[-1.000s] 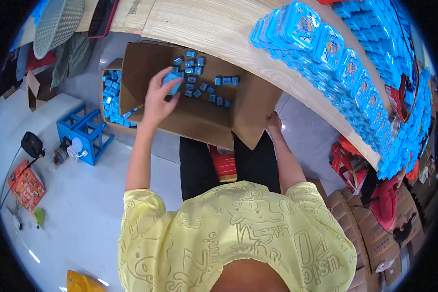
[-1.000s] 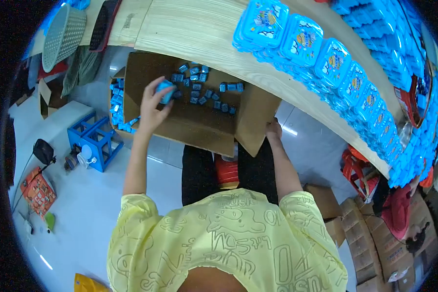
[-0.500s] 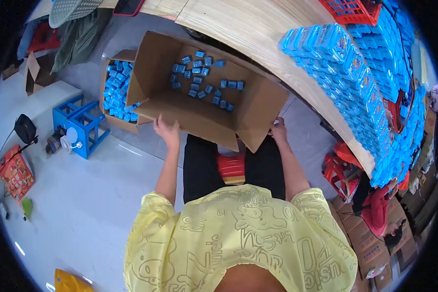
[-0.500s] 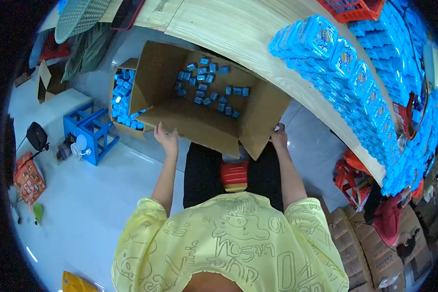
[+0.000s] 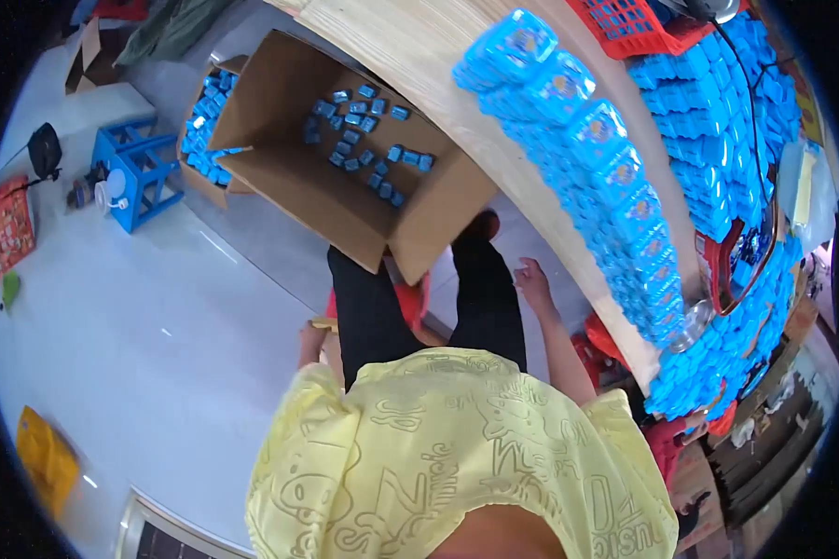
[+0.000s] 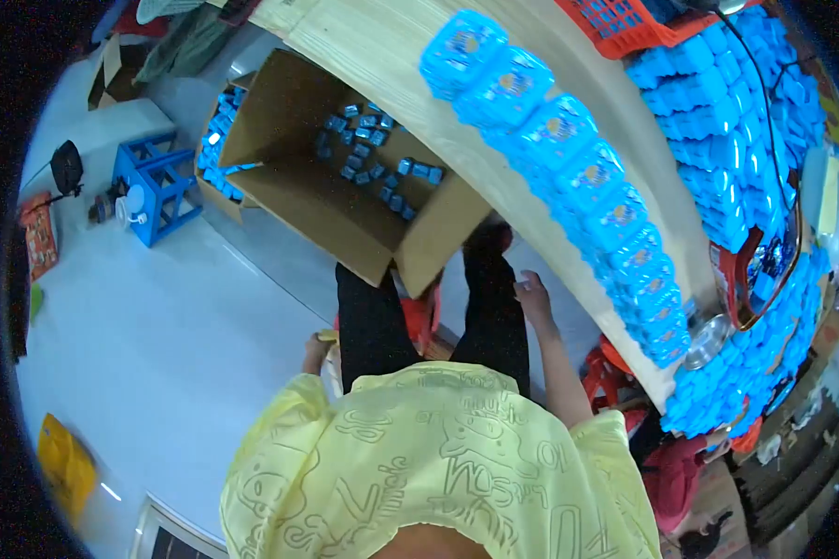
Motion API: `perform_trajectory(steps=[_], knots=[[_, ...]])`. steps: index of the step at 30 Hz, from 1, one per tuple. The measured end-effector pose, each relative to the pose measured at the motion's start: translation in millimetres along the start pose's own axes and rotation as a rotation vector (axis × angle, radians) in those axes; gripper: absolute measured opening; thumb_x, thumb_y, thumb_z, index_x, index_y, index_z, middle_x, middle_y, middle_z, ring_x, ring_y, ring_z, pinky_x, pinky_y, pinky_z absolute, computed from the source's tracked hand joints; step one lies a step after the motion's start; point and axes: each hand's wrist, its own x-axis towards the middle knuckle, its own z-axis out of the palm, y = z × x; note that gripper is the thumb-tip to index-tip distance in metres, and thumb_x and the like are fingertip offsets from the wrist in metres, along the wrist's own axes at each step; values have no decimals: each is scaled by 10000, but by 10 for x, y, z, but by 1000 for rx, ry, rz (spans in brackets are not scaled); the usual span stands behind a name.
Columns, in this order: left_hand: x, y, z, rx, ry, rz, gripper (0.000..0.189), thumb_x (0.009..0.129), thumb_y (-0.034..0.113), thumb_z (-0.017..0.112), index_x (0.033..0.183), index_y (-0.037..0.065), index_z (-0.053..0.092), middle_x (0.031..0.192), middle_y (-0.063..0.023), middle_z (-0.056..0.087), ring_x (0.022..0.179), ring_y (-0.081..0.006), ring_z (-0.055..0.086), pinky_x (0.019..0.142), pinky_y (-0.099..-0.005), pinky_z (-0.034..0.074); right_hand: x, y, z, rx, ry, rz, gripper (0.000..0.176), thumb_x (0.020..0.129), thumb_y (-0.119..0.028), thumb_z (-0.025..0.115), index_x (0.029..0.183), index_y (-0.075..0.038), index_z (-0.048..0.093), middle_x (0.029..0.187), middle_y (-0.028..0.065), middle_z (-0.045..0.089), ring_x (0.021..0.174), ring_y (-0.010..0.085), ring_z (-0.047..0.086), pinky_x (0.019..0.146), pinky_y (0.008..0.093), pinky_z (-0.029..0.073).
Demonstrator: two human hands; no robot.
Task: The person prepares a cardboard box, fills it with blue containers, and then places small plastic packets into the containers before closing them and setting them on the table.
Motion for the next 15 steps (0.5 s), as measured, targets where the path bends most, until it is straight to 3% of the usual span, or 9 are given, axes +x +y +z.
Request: perform_trajectory(steps=[1,2,5,9,11,12,15], knots=[[-261,76,211,-103,-39,-79,989,585,327,802,1355,-9,280,1224,-248,497,1098,-378,510,915,-411,442,-56,249,-259,-141,29,-2,423,833,-203,606,1203,-49,471,886,134,615,745,217,609,695,321,506],[-463,141,379,-115,-48,-84,989,585,327,802,1355,-9,280,1224,-248,497,1098,-378,510,915,-411,442,-62,579,-472,-281,59,-9,402,825,-202,608,1182,-64,485,862,131,617,735,215,608,696,328,499],[-816,255,798,107,229,-130,955,589,329,775,1339,54,253,1301,-241,408,1154,-432,450,940,-480,403,-211,1235,-864,-384,136,16,363,816,-202,602,1144,-77,507,808,123,621,709,210,604,674,336,487],[-645,33,829,-103,220,-194,992,582,347,797,1339,39,236,1334,-240,363,1185,-405,432,938,-481,404,-304,1381,-962,-310,43,159,355,818,-193,589,1145,-76,514,784,102,628,686,195,601,643,326,476],[-550,-88,845,-105,384,-434,956,601,375,798,1324,15,286,1310,-242,402,1180,-390,446,937,-483,405,-356,1279,-854,-259,-20,233,355,821,-185,586,1150,-75,513,776,95,627,676,191,600,634,324,472],[-485,-187,821,-107,382,-441,956,601,375,798,1324,15,286,1310,-242,402,1180,-390,446,937,-483,405,-370,1206,-800,-232,-48,213,359,821,-186,587,1153,-74,511,776,92,626,674,192,603,636,325,474],[-304,-366,831,-1026,232,-69,914,632,425,777,1309,-8,341,1307,-250,420,1191,-381,442,954,-462,398,-337,1087,-806,-190,-104,160,367,823,-187,589,1161,-71,506,776,87,625,671,194,610,642,326,480]])
